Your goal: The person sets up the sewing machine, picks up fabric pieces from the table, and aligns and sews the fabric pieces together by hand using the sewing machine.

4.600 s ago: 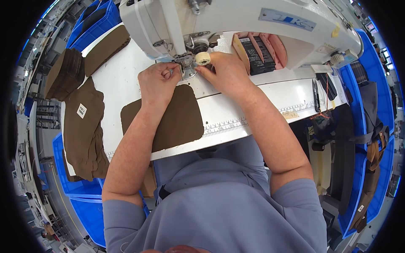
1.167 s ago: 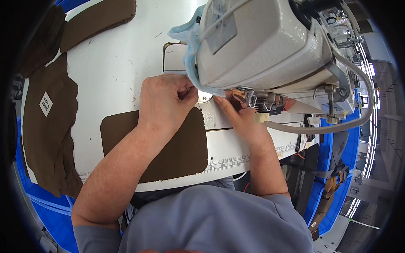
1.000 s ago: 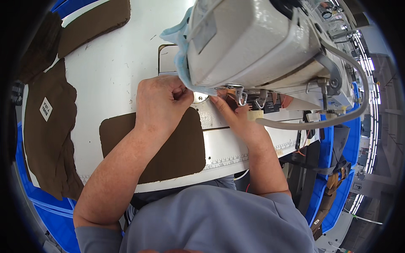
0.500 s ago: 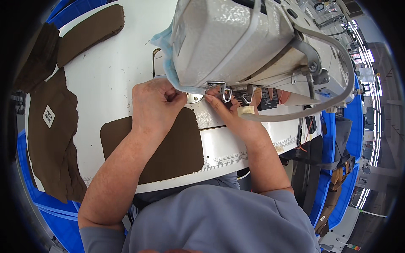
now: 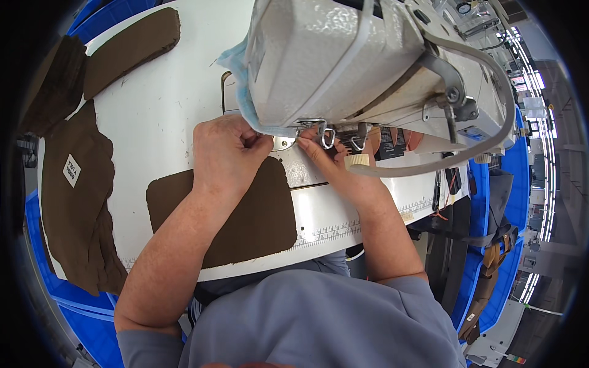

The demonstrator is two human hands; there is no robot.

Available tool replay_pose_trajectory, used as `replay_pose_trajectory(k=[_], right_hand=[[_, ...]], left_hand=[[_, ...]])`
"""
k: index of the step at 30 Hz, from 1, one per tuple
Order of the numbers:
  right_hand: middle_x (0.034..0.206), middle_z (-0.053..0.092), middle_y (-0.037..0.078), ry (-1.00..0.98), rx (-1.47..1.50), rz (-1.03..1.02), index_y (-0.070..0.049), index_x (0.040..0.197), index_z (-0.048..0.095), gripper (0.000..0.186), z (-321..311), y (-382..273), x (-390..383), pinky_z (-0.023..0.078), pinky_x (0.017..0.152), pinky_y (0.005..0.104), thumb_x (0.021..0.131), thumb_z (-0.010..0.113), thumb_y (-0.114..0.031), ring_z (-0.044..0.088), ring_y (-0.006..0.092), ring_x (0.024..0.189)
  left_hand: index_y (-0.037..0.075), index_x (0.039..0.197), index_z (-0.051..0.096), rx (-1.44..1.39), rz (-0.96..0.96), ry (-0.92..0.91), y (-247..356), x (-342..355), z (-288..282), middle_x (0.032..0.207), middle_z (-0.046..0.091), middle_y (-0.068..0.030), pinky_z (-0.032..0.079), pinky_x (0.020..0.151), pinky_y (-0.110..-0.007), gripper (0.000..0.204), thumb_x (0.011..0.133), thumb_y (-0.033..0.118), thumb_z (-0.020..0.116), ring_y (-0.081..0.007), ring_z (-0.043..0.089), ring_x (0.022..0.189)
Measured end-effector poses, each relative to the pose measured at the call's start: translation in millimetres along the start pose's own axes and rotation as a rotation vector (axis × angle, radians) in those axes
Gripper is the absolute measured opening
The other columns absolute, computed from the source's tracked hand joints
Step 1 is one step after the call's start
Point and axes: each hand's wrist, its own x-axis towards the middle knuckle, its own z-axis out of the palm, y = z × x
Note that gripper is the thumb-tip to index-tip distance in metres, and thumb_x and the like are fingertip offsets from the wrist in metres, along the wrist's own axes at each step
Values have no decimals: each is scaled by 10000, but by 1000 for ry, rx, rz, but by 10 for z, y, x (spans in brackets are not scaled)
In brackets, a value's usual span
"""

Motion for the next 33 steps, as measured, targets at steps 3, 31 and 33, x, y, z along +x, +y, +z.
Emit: replay_pose_trajectory(k=[3, 31, 33], right_hand=[[1027, 728, 34, 13, 131, 61, 42, 1137, 702, 262, 25, -16, 9, 481, 832, 206, 948, 705, -140, 607, 58, 920], [794, 653, 108, 229, -351, -655, -89, 839, 685, 193, -28, -12, 15, 517, 644, 462, 868, 662, -279, 664, 326, 729], [798, 658, 101, 287, -297, -684, -91, 847, 685, 182, -3, 41, 43, 521, 653, 464, 865, 654, -270, 669, 321, 742]], left_hand=[[-35, 627, 604, -76, 42, 81, -35, 7, 40, 557, 583, -119, 435, 504, -352, 165, 688, 32, 741, -246, 562, 484], [8, 909, 780, 33, 22, 10, -114, 72, 74, 661, 693, -129, 508, 580, -284, 195, 785, 160, 775, -133, 628, 560], [8, 929, 782, 53, 22, -19, -98, 73, 79, 699, 720, -109, 519, 609, -261, 203, 799, 164, 774, -107, 637, 601]])
